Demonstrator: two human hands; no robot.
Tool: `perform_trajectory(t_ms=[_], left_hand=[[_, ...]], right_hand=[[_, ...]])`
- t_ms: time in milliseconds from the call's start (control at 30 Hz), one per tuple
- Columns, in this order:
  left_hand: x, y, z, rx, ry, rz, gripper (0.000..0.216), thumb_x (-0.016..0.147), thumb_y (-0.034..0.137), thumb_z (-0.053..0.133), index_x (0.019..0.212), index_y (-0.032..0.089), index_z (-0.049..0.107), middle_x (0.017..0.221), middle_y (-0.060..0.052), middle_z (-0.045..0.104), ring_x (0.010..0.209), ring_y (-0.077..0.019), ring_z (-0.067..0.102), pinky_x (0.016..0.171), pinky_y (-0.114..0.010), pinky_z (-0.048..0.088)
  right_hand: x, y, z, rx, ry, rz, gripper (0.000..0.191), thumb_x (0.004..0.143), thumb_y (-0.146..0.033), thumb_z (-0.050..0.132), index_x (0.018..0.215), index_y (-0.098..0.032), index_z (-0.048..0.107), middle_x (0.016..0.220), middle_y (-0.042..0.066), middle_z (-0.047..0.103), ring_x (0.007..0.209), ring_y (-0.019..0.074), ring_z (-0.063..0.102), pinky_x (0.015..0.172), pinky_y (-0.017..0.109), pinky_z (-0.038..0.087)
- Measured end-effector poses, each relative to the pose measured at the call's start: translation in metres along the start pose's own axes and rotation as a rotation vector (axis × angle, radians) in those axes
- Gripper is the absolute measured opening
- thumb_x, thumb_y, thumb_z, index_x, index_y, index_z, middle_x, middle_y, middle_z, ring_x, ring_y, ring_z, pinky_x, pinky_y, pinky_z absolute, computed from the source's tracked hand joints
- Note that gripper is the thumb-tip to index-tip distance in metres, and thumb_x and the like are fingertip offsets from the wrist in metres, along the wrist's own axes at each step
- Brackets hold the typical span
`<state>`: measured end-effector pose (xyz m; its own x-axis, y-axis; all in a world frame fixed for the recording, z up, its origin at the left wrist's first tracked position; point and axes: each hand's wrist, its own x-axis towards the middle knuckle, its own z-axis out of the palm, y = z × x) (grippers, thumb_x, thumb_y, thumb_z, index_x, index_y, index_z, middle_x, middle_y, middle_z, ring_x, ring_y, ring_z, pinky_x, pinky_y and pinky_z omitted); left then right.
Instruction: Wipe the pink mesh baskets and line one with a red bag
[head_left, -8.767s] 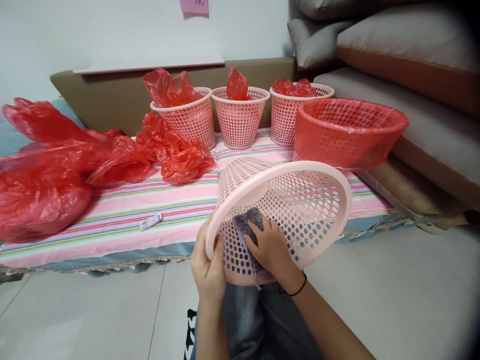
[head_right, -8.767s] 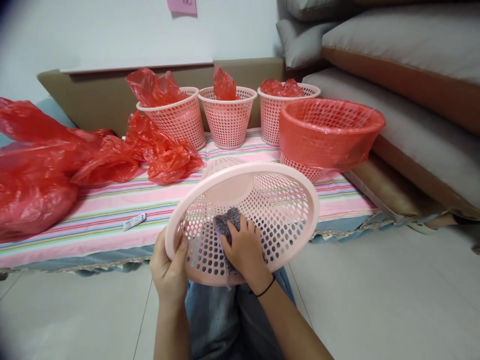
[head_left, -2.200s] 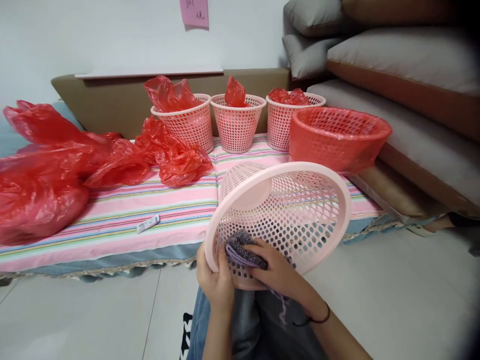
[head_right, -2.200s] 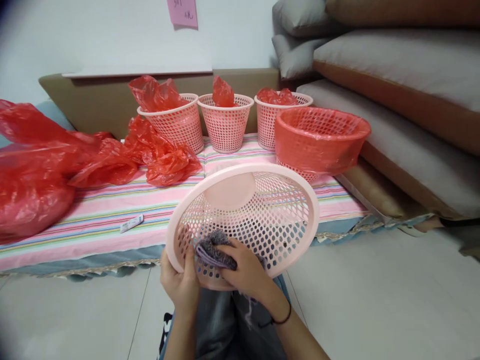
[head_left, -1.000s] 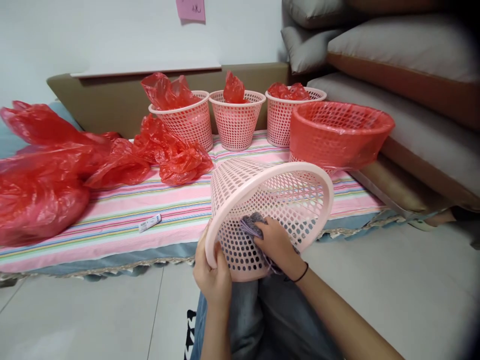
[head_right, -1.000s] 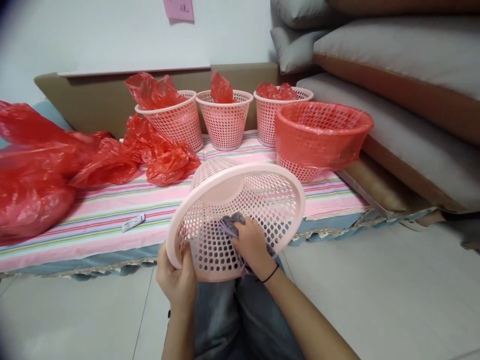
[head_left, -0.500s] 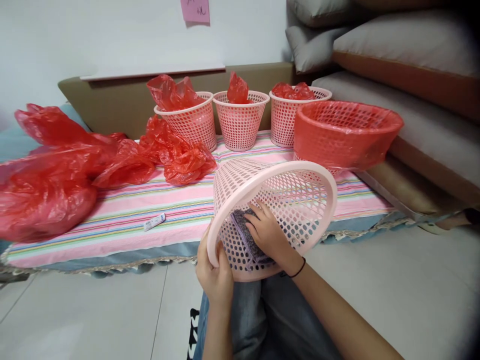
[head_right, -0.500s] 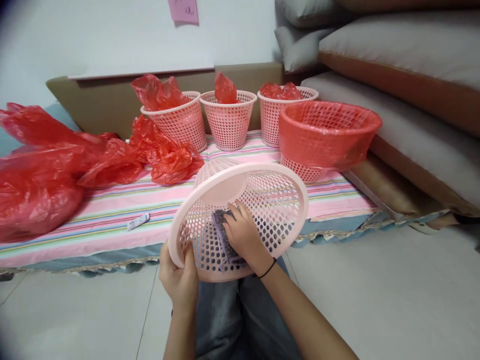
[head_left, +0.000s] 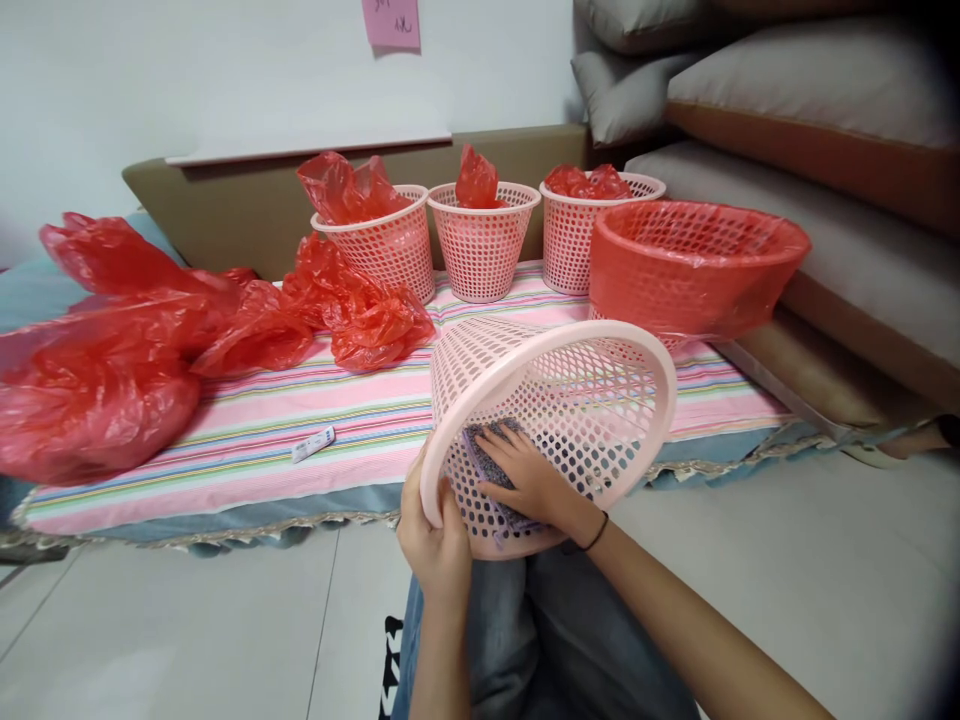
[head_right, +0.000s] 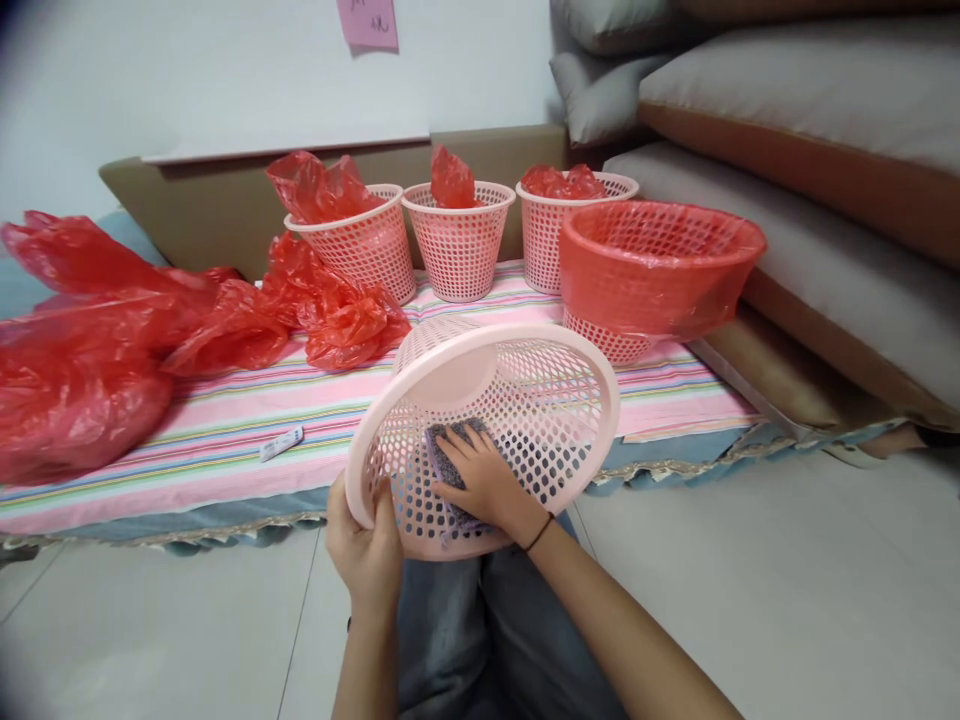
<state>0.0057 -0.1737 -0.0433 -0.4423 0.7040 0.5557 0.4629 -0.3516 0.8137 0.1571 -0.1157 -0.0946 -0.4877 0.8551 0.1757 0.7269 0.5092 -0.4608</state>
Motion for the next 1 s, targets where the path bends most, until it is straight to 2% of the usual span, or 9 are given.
perform_trajectory(t_ms=[133, 267, 433, 567, 633, 767, 800, 867, 1000], left_hand=[[0.0, -0.003, -0.002, 0.0, 0.004, -0.051, 0.031, 0.091, 0.024, 0.059, 0.122, 0.021, 0.064, 0.116, -0.007, 0.072, 0.107, -0.0213, 0.069, 0.093, -0.032, 0.054], [-0.001, 0.003, 0.001, -0.037, -0.017, -0.049, 0.033, 0.092, 0.024, 0.058, 0.124, 0.022, 0.064, 0.121, -0.007, 0.07, 0.114, -0.0222, 0.065, 0.101, -0.035, 0.051], [-0.002, 0.01, 0.004, -0.059, -0.043, -0.05, 0.036, 0.093, 0.02, 0.056, 0.128, 0.024, 0.062, 0.127, -0.007, 0.067, 0.119, -0.022, 0.063, 0.104, -0.035, 0.048], [-0.001, 0.007, 0.002, -0.024, -0.041, -0.044, 0.033, 0.094, 0.022, 0.055, 0.127, 0.023, 0.061, 0.126, -0.008, 0.067, 0.118, -0.0219, 0.063, 0.102, -0.035, 0.049], [-0.001, 0.007, 0.001, 0.041, 0.001, 0.063, 0.041, 0.093, 0.019, 0.057, 0.133, 0.023, 0.054, 0.133, -0.011, 0.062, 0.124, -0.0233, 0.06, 0.104, -0.038, 0.048], [-0.009, 0.02, 0.0, 0.249, 0.095, 0.531, 0.078, 0.079, 0.004, 0.069, 0.146, 0.028, 0.037, 0.152, -0.012, 0.044, 0.145, -0.027, 0.036, 0.114, -0.045, 0.038], [-0.013, 0.025, 0.002, 0.252, 0.044, 0.621, 0.076, 0.078, 0.0, 0.067, 0.144, 0.028, 0.04, 0.147, -0.011, 0.048, 0.144, -0.0251, 0.038, 0.114, -0.042, 0.038], [-0.021, 0.031, 0.009, 0.217, -0.158, 0.64, 0.061, 0.082, -0.003, 0.055, 0.136, 0.025, 0.049, 0.132, -0.01, 0.06, 0.132, -0.021, 0.052, 0.108, -0.037, 0.045], [-0.026, 0.027, 0.034, 0.375, -0.574, 0.197, 0.051, 0.085, -0.002, 0.041, 0.132, 0.016, 0.051, 0.135, -0.018, 0.058, 0.119, -0.027, 0.062, 0.09, -0.04, 0.055]], right_hand=[[-0.035, 0.002, -0.016, 0.118, -0.069, -0.007, 0.088, 0.08, -0.053, 0.073, 0.152, -0.014, 0.039, 0.158, 0.018, 0.036, 0.148, 0.0376, 0.027, 0.118, 0.062, 0.027], [-0.058, 0.006, -0.027, 0.152, -0.07, -0.015, 0.075, 0.08, -0.026, 0.069, 0.149, -0.018, 0.043, 0.155, 0.015, 0.043, 0.147, 0.0316, 0.032, 0.118, 0.056, 0.032], [-0.05, 0.005, -0.025, 0.039, -0.006, -0.085, 0.072, 0.07, -0.013, 0.062, 0.141, -0.014, 0.052, 0.145, 0.015, 0.054, 0.137, 0.0325, 0.045, 0.116, 0.055, 0.034], [-0.034, 0.01, -0.024, 0.102, 0.062, 0.014, 0.053, 0.077, -0.012, 0.052, 0.129, -0.012, 0.061, 0.128, 0.015, 0.067, 0.119, 0.0297, 0.061, 0.105, 0.05, 0.046], [-0.027, 0.015, -0.027, 0.164, 0.092, 0.102, 0.046, 0.081, -0.014, 0.048, 0.125, -0.014, 0.063, 0.123, 0.013, 0.07, 0.113, 0.0277, 0.065, 0.099, 0.045, 0.05], [-0.02, 0.021, -0.034, 0.26, 0.097, 0.156, 0.041, 0.082, -0.016, 0.047, 0.119, -0.017, 0.065, 0.118, 0.01, 0.073, 0.109, 0.026, 0.067, 0.096, 0.041, 0.05], [-0.02, 0.021, -0.035, 0.277, 0.095, 0.161, 0.04, 0.083, -0.017, 0.047, 0.118, -0.017, 0.066, 0.117, 0.01, 0.073, 0.109, 0.0263, 0.067, 0.096, 0.041, 0.05], [-0.019, 0.021, -0.037, 0.309, 0.09, 0.176, 0.038, 0.084, -0.018, 0.047, 0.118, -0.018, 0.066, 0.116, 0.01, 0.073, 0.107, 0.0265, 0.068, 0.094, 0.041, 0.051], [-0.021, 0.022, -0.042, 0.366, 0.083, 0.163, 0.036, 0.084, -0.017, 0.048, 0.115, -0.02, 0.067, 0.113, 0.008, 0.074, 0.103, 0.0255, 0.068, 0.091, 0.039, 0.052]])
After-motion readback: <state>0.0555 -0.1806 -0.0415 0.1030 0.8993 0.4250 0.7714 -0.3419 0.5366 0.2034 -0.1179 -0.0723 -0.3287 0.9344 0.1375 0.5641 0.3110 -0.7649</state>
